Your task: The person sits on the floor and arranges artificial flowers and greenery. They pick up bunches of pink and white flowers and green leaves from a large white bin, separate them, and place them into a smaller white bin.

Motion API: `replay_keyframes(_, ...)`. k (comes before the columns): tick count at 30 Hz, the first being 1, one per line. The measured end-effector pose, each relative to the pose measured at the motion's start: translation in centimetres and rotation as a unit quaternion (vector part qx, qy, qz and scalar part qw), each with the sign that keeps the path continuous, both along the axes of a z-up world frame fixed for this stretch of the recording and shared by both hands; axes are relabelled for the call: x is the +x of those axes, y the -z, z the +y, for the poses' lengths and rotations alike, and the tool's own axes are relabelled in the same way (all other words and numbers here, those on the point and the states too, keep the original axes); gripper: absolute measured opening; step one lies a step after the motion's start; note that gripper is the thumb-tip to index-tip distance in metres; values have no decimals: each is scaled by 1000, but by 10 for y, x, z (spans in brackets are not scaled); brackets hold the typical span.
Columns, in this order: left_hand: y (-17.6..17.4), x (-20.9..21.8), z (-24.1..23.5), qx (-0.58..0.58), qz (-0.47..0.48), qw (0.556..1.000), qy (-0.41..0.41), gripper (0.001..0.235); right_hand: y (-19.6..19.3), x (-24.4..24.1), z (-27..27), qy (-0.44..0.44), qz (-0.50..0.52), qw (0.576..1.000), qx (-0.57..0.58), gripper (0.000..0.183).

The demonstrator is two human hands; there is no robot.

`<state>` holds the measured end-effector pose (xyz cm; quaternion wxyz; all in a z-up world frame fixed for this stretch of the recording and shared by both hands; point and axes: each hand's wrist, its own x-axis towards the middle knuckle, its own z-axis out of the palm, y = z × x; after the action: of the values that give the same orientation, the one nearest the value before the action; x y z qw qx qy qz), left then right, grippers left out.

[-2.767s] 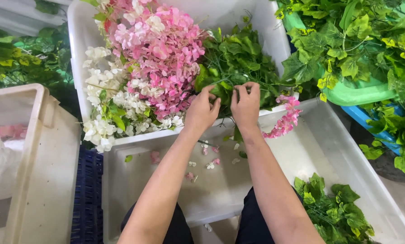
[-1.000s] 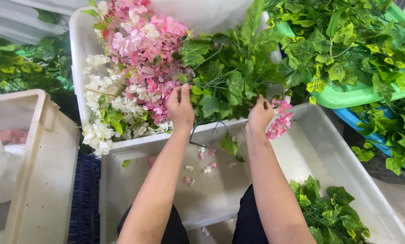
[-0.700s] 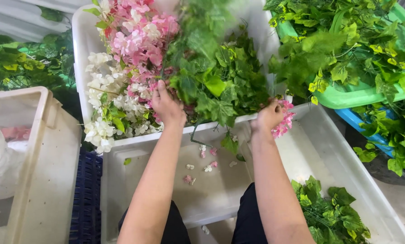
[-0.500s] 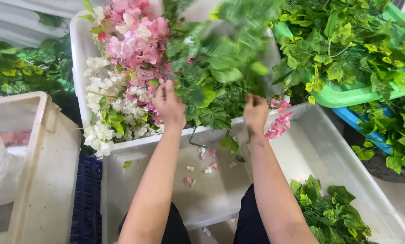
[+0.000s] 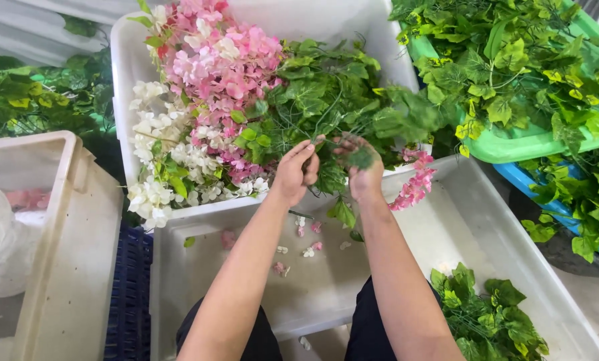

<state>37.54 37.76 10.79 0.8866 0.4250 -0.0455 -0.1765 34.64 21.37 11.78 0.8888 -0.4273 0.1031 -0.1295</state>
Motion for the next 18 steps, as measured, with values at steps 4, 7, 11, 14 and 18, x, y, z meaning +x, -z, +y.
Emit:
replay_keyframes(4, -38, -24, 5, -66, 20, 996, 61, 30, 13, 6, -10, -63, -32, 996, 54, 56)
replay_keyframes(7, -43, -27, 2, -39, -50, 994, 93, 40, -3, 0, -3, -53, 25, 996, 61, 56)
replay_keyframes(11, -44, -25, 2, -9, -147, 984, 100, 44, -12, -3, 1, -60, 34, 991, 116, 51)
replay_keyframes(14, -51, -34, 12, 15, -183, 978, 94, 45, -9, -9, -8, -35, 25, 988, 150, 47)
replay_keyframes(18, -53, -47, 24, 28, -243, 967, 74, 41, -28, -33, 8, -21, 2, 981, 194, 61)
